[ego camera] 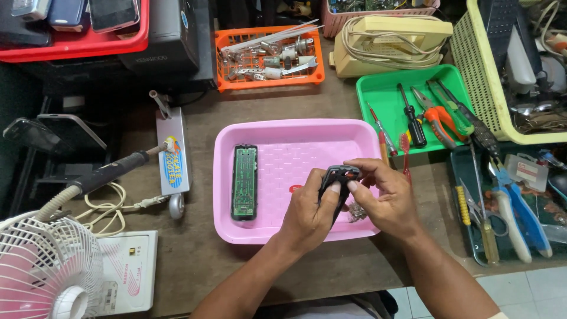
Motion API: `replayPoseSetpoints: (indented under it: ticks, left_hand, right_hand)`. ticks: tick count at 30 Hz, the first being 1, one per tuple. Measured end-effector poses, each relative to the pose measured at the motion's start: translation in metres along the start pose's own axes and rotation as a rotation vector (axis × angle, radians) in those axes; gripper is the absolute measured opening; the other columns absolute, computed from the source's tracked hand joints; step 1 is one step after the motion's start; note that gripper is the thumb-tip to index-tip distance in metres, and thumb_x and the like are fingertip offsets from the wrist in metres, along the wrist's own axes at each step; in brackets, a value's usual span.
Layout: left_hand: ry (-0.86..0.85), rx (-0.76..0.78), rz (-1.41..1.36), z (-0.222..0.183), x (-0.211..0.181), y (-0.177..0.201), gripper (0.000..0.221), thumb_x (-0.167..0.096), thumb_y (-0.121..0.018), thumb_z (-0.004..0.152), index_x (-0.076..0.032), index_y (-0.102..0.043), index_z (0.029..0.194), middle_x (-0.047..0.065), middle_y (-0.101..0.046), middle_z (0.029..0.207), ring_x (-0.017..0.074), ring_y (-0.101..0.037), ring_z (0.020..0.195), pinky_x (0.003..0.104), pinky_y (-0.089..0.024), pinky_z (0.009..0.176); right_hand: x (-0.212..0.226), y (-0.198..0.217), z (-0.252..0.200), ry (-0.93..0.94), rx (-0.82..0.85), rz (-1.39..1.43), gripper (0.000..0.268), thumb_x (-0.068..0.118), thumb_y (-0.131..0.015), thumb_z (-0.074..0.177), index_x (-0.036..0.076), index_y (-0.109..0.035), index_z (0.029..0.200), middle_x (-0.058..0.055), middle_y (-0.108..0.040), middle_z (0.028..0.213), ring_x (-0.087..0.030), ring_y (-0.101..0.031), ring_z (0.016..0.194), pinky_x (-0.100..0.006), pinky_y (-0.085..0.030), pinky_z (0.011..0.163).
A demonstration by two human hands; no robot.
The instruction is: Disassembling a remote control and cleaning the casing and circuit board using a brush and a small tool.
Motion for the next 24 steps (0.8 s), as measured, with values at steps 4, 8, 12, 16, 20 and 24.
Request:
replayPoseSetpoints:
  ticks: [4, 8, 12, 16, 20, 24]
  left_hand:
    - [-0.001, -0.002, 0.009, -0.0001, 0.0001, -0.0001, 0.019, -0.02, -0.047, 0.104, -0.006, -0.059, 0.1, 0.013, -0.071, 0.072, 0.0227, -0.077, 0.069, 0.034, -0.062, 0.063]
    - [-0.011, -0.007, 0.015, -0.0004, -0.0014, 0.001, 0.019, -0.02, -0.048, 0.104, -0.006, -0.06, 0.099, 0.013, -0.071, 0.071, 0.0235, -0.076, 0.068, 0.035, -0.062, 0.063]
    - [-0.016, -0.006, 0.044, -0.0002, -0.0017, 0.0002, 0.017, -0.019, -0.049, 0.104, -0.006, -0.06, 0.099, 0.012, -0.071, 0.071, 0.0227, -0.077, 0.069, 0.034, -0.062, 0.062]
    - [-0.015, -0.01, 0.052, 0.0006, -0.0014, 0.0003, 0.017, -0.019, -0.049, 0.103, -0.007, -0.06, 0.098, 0.012, -0.071, 0.07, 0.0225, -0.076, 0.068, 0.034, -0.062, 0.061]
    - [-0.011, -0.021, 0.055, 0.0011, -0.0001, 0.0015, 0.018, -0.018, -0.049, 0.103, -0.006, -0.061, 0.097, 0.013, -0.07, 0.068, 0.0222, -0.076, 0.067, 0.033, -0.061, 0.06]
    - [-0.024, -0.027, 0.07, 0.0009, -0.0019, 0.0025, 0.017, -0.017, -0.05, 0.102, -0.006, -0.061, 0.096, 0.013, -0.07, 0.067, 0.0224, -0.076, 0.066, 0.033, -0.061, 0.059]
  right_hand:
    - [-0.0024, -0.0008, -0.001, -0.027, -0.006, 0.005, 0.029, 0.008, -0.072, 0.089, -0.003, -0.073, 0.116, -0.012, -0.073, 0.085, -0.016, -0.065, 0.074, -0.03, -0.056, 0.062]
    - [-0.0068, -0.0009, -0.0019, -0.033, -0.001, -0.001, 0.026, 0.007, -0.072, 0.089, -0.002, -0.074, 0.114, -0.012, -0.072, 0.081, -0.015, -0.063, 0.071, -0.029, -0.055, 0.061]
    - [-0.0058, -0.0004, -0.0024, -0.047, -0.018, -0.025, 0.024, 0.006, -0.072, 0.089, -0.001, -0.074, 0.111, -0.011, -0.072, 0.079, -0.014, -0.062, 0.069, -0.029, -0.054, 0.06]
    - [-0.003, -0.0016, -0.0028, -0.055, -0.024, -0.039, 0.021, 0.006, -0.071, 0.089, 0.0, -0.074, 0.109, -0.01, -0.07, 0.075, -0.014, -0.059, 0.063, -0.028, -0.052, 0.06]
    - [-0.0026, -0.0026, -0.0023, -0.048, -0.027, -0.024, 0.02, 0.008, -0.072, 0.09, 0.0, -0.073, 0.108, -0.01, -0.069, 0.074, -0.013, -0.058, 0.063, -0.028, -0.05, 0.06]
    - [0.002, -0.0042, 0.0028, -0.047, -0.021, 0.003, 0.024, 0.015, -0.069, 0.093, 0.0, -0.074, 0.111, -0.009, -0.068, 0.073, -0.012, -0.057, 0.064, -0.028, -0.051, 0.061]
Point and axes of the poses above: each hand's wrist, its own z-axis towards the middle knuckle, its own y-axis out of the back of the hand, x = y × z, the point moved 9 cm from there along z, towards the middle knuckle
